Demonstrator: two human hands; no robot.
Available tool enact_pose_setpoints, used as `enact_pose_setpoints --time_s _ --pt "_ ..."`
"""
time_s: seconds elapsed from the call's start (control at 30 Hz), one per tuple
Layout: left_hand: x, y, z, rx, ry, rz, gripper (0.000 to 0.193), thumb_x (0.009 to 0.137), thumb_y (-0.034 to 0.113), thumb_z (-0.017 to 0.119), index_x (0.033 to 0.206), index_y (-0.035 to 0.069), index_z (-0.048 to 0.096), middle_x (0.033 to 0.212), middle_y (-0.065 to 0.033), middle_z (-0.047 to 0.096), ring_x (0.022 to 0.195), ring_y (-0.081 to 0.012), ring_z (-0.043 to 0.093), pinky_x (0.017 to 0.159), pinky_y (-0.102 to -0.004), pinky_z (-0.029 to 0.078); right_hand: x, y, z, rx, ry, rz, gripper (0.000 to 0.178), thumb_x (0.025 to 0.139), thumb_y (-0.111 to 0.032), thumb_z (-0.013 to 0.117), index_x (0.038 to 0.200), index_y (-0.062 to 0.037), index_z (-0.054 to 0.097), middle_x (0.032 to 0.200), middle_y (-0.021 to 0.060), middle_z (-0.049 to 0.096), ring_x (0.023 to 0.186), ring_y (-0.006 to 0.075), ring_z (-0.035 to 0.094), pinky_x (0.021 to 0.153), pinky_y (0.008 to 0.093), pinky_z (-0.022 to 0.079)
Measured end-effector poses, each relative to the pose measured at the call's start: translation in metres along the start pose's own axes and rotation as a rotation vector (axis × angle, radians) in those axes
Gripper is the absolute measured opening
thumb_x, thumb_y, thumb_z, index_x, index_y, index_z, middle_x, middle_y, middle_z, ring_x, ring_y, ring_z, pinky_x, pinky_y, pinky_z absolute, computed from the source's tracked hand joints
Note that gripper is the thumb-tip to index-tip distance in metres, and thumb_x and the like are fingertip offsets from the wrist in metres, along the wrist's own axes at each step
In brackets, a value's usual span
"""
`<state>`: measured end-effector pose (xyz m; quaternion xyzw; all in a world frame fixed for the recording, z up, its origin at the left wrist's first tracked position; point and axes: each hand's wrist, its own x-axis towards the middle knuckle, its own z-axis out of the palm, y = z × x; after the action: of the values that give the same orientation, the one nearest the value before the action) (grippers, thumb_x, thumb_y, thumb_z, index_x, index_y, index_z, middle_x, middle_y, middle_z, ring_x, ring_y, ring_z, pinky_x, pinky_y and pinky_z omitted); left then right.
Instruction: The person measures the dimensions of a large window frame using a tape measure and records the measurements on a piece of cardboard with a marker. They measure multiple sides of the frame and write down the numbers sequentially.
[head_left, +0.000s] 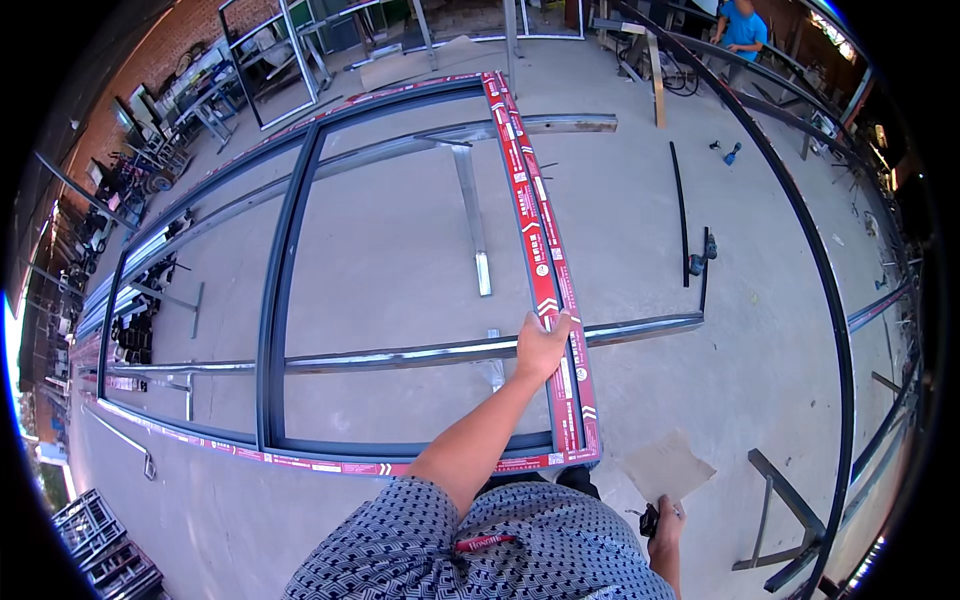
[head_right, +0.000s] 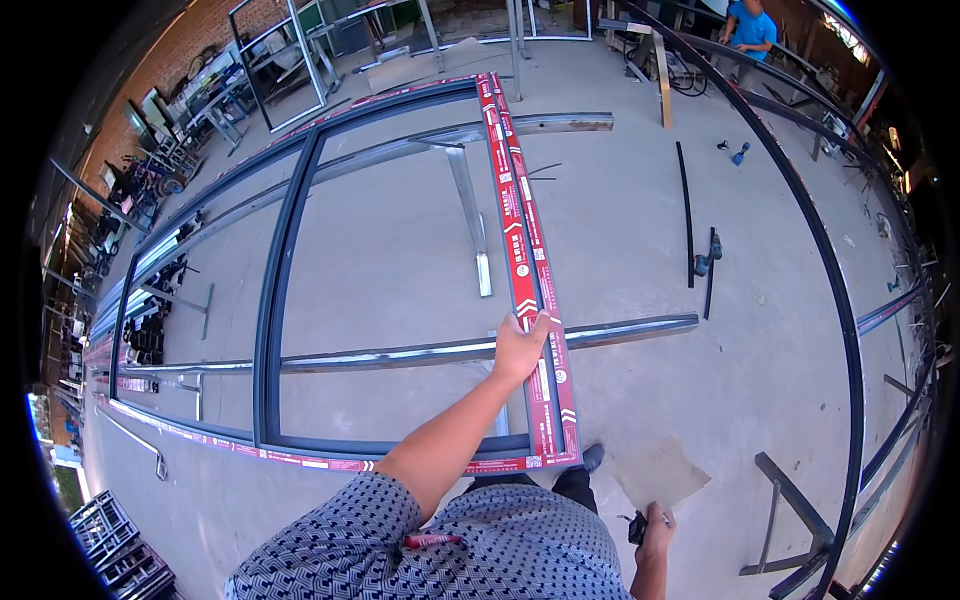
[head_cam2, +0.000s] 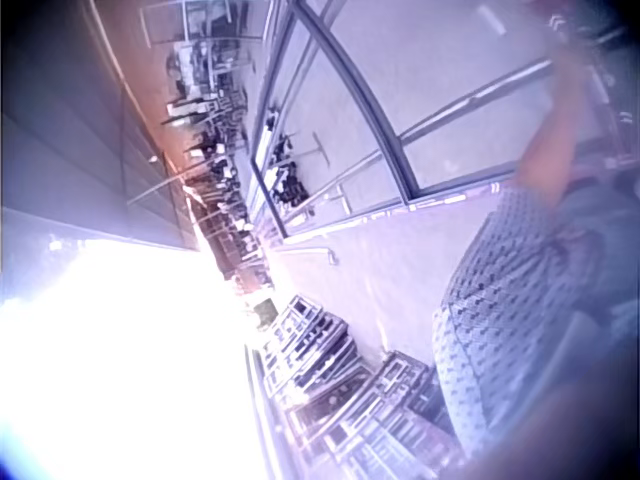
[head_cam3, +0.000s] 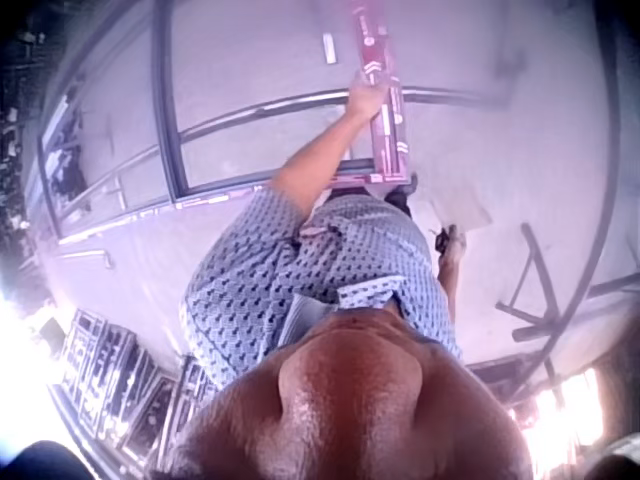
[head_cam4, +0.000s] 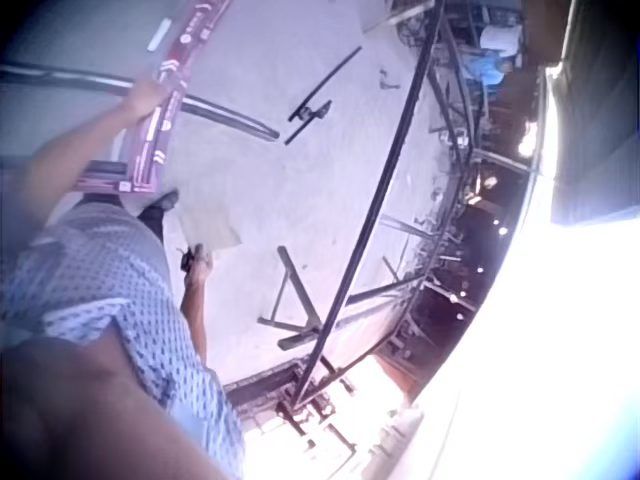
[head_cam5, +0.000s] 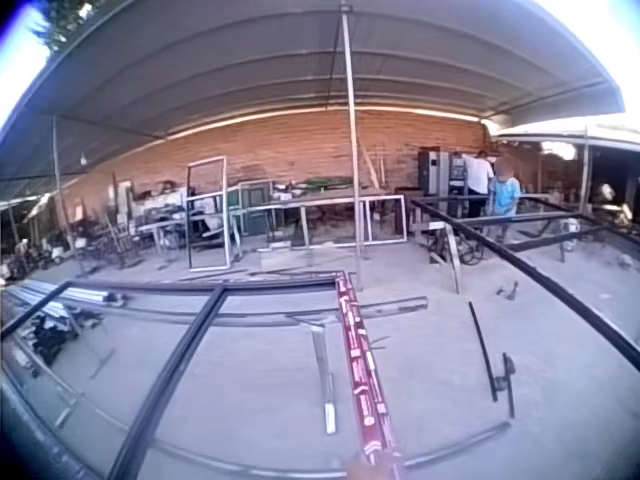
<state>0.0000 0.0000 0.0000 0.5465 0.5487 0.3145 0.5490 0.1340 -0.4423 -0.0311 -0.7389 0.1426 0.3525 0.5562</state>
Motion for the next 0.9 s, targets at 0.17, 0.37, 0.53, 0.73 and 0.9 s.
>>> enact_pose_setpoints --time_s 0.17,0.37,0.53,0.73,0.9 --pt "-0.008 0.009 -0.031 -0.187 -0.01 0.008 0.04 0.096 0.034 0.073 0.102 -0.003 0.062 0.091 -0.0114 0.072 0.077 -0.0141 0.069 0.072 -0.0323 0.057 -0.012 0.008 0.016 0.01 0.002 -0.016 0.018 0.094 -0.015 0.065 0.107 -0.0017 0.065 0.092 0.0068 0.069 0.074 0.0153 0.065 0.065 0.0303 0.052" --pt "-0.009 0.005 -0.05 -0.149 0.032 0.009 0.031 0.09 0.028 0.077 0.092 0.002 0.061 0.079 -0.0031 0.064 0.069 -0.0094 0.057 0.065 -0.0307 0.05 0.0 -0.002 0.007 -0.054 -0.023 -0.034 0.017 0.098 -0.019 0.064 0.105 -0.0029 0.067 0.085 0.0052 0.067 0.067 0.0154 0.061 0.059 0.0308 0.049" --pt "-0.015 0.005 -0.076 -0.149 0.035 -0.039 0.027 0.09 0.025 0.076 0.086 0.006 0.058 0.074 0.0014 0.058 0.065 -0.0072 0.052 0.061 -0.0297 0.047 0.001 -0.008 0.017 -0.077 -0.037 -0.044 0.017 0.097 -0.019 0.063 0.101 -0.0029 0.068 0.084 0.0042 0.066 0.067 0.0145 0.06 0.059 0.0306 0.047" --pt "-0.023 -0.002 -0.093 -0.217 0.028 -0.072 0.03 0.09 0.029 0.076 0.086 0.006 0.058 0.074 0.0014 0.056 0.064 -0.0075 0.051 0.059 -0.0293 0.045 -0.006 -0.011 0.028 -0.088 -0.08 -0.05 0.019 0.098 -0.019 0.062 0.104 -0.0016 0.067 0.084 0.0043 0.066 0.069 0.0145 0.06 0.062 0.0305 0.047" --pt "-0.025 -0.002 -0.098 -0.207 -0.018 -0.086 0.03 0.09 0.029 0.077 0.089 0.005 0.059 0.075 0.0011 0.056 0.066 -0.0085 0.051 0.061 -0.0304 0.046 -0.011 -0.012 0.033 -0.101 -0.105 -0.057 0.02 0.098 -0.019 0.061 0.106 -0.0009 0.067 0.086 0.0045 0.066 0.071 0.0151 0.06 0.064 0.031 0.048"
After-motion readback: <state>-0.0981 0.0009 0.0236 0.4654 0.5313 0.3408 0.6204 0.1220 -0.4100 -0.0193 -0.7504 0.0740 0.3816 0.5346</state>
